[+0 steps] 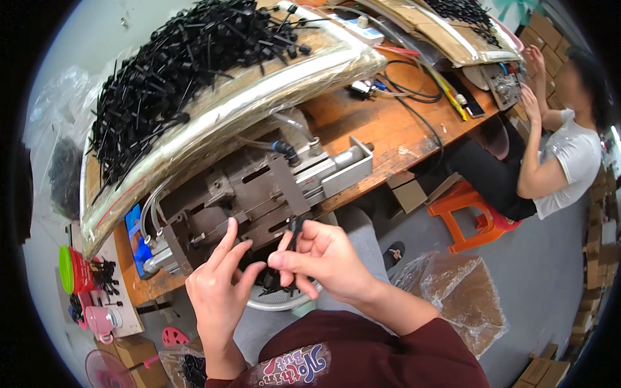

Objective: Manually assembling small plastic connectors onto black cable sections using a jig or small industrial press.

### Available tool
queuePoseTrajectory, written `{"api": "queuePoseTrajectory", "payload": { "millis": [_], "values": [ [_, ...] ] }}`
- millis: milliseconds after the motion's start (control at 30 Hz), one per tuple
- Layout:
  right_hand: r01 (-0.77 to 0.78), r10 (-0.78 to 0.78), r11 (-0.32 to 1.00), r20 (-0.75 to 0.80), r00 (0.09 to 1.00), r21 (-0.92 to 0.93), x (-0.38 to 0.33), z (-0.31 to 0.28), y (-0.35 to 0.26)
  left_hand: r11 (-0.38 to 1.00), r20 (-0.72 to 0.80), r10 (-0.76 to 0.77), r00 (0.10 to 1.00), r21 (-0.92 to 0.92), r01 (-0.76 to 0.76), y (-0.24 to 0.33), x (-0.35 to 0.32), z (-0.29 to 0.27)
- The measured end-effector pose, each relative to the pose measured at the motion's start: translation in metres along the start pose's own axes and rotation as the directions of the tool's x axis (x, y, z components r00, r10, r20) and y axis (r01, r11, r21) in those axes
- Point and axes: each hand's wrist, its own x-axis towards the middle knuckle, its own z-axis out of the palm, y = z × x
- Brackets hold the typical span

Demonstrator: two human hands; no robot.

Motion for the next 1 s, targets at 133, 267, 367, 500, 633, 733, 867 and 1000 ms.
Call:
{"api": "queuePoseTrajectory", "payload": {
  "millis": [133, 267, 367, 500, 633, 733, 867, 1000],
  "values": [
    [-0.047, 0.050, 0.994, -0.030, 0.998, 0.098, 0.001, -0.002, 0.007, 0.855, -0.102, 0.185, 0.977, -0.474, -0.211, 0.009, -0.010, -0.010],
    [-0.115, 0.100, 0.980, 0.096, 0.990, 0.161, 0.004, 0.008, 0.009, 0.839, -0.202, 0.205, 0.958, -0.468, -0.278, 0.009, -0.026, -0.014],
    [0.008, -0.011, 0.998, 0.041, 0.999, 0.068, 0.006, 0.009, 0.009, 0.868, -0.253, 0.129, 0.959, -0.438, -0.232, 0.004, -0.029, -0.014],
    [0.336, -0.331, 0.941, 0.105, 0.938, -0.032, 0.006, -0.002, 0.015, 0.953, -0.292, -0.021, 0.956, -0.295, -0.069, -0.004, -0.028, 0.002],
    [0.389, -0.389, 0.921, 0.110, 0.915, 0.023, 0.005, 0.012, 0.008, 0.990, -0.287, 0.104, 0.952, -0.064, -0.128, -0.018, -0.021, 0.027],
    [0.375, -0.373, 0.926, 0.069, 0.925, -0.030, 0.002, 0.016, 0.005, 0.992, -0.255, 0.117, 0.960, -0.012, -0.124, -0.017, -0.019, 0.031],
    [0.454, -0.454, 0.853, 0.065, 0.889, -0.258, 0.002, 0.010, 0.005, 0.993, -0.193, 0.115, 0.974, 0.052, -0.106, -0.016, -0.014, 0.027],
    [0.494, -0.462, 0.849, 0.193, 0.866, -0.188, 0.003, -0.001, 0.003, 0.989, -0.179, 0.141, 0.974, 0.078, -0.128, -0.020, -0.007, 0.025]
  ]
}}
